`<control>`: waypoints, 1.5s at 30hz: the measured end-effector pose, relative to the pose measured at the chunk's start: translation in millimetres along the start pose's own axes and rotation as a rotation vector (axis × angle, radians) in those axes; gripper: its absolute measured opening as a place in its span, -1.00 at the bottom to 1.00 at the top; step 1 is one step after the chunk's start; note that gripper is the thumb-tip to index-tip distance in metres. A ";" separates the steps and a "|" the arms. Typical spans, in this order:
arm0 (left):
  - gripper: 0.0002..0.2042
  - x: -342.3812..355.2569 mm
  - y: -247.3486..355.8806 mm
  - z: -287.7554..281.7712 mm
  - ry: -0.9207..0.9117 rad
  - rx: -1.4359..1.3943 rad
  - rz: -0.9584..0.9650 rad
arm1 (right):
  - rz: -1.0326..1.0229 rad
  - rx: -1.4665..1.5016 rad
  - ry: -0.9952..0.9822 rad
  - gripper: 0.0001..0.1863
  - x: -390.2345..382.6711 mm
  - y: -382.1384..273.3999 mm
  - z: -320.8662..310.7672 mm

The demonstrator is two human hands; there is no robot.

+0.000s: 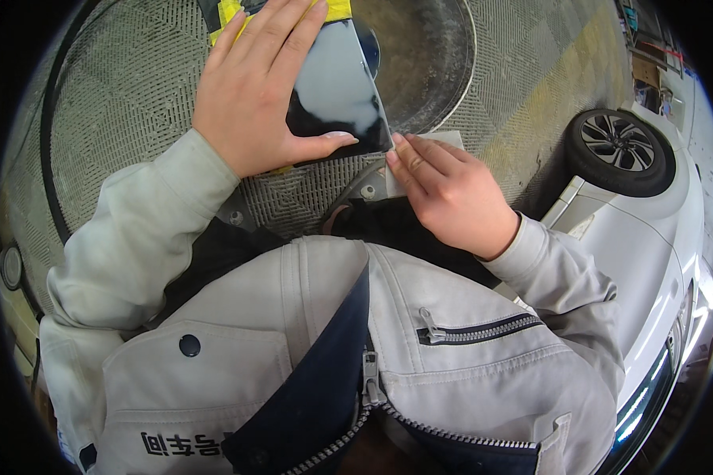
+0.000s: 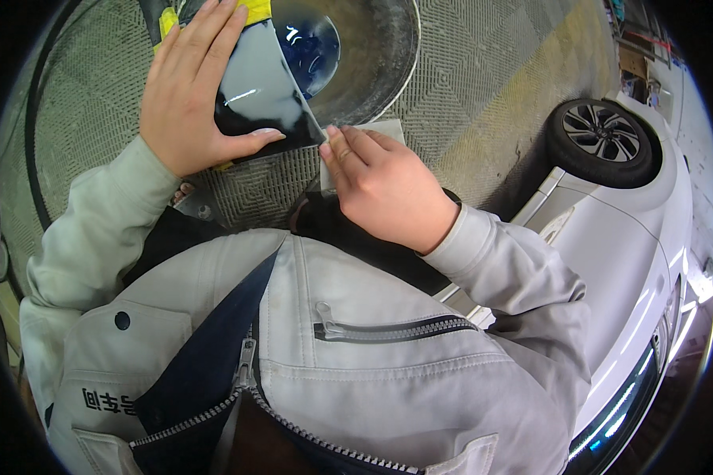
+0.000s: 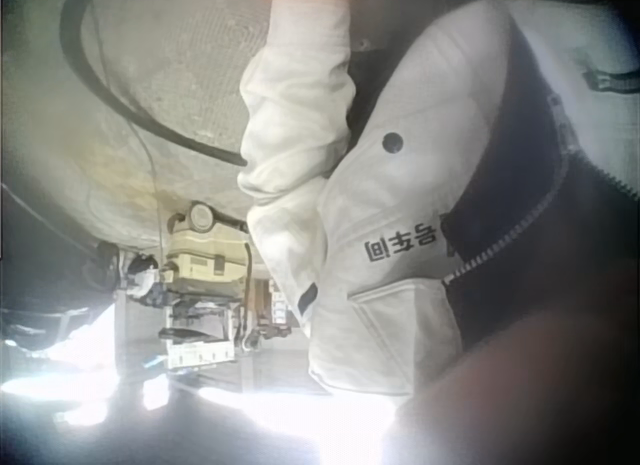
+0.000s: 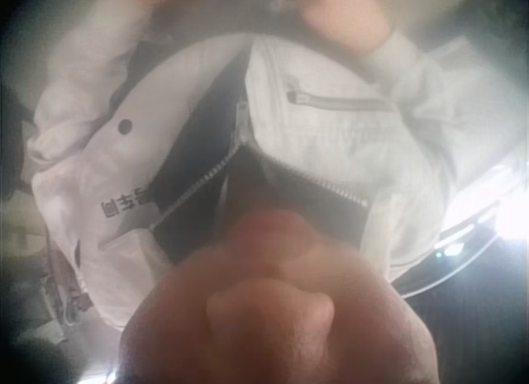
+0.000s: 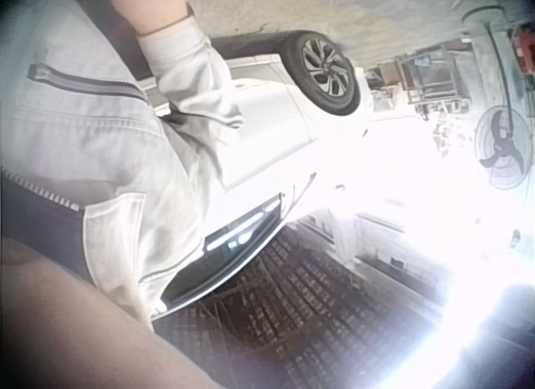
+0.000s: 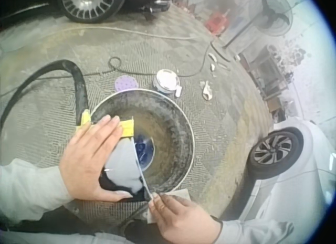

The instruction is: The person sits on the floor and sands a small black car part with yellow tape using a sanding block. They repeatedly rub the surface, dip the part in water, and continue sanding until the clip ends.

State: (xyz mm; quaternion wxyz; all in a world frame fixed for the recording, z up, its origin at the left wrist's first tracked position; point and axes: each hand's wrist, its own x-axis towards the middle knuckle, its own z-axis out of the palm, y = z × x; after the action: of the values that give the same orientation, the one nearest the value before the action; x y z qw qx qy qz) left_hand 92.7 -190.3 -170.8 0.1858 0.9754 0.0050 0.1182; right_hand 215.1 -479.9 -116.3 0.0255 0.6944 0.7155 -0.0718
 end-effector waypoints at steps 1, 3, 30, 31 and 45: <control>0.34 0.2 0.3 -0.3 -0.002 0.002 0.000 | -0.005 -0.013 -0.001 -0.49 -0.2 -0.3 0.1; 0.34 1.9 0.5 -0.3 -0.005 0.006 0.001 | -0.020 -0.026 -0.015 -0.49 -0.1 -1.2 1.7; 0.33 5.8 -3.0 3.4 0.100 -0.064 -0.001 | 0.519 0.593 0.450 -0.75 95.1 40.4 4.8; 0.33 5.6 -3.7 3.3 0.087 -0.050 -0.004 | 0.542 0.603 0.450 -0.76 98.5 39.5 0.2; 0.34 9.6 -3.0 -1.1 0.053 -0.012 -0.003 | 0.336 0.488 0.480 -0.92 129.0 48.4 -42.5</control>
State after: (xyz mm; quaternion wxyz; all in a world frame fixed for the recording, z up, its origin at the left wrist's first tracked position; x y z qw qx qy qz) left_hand 101.9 -186.6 -168.7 0.1918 0.9708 0.0105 0.1438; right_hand 261.6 -345.1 -95.1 -0.2978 0.7846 0.5392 -0.0702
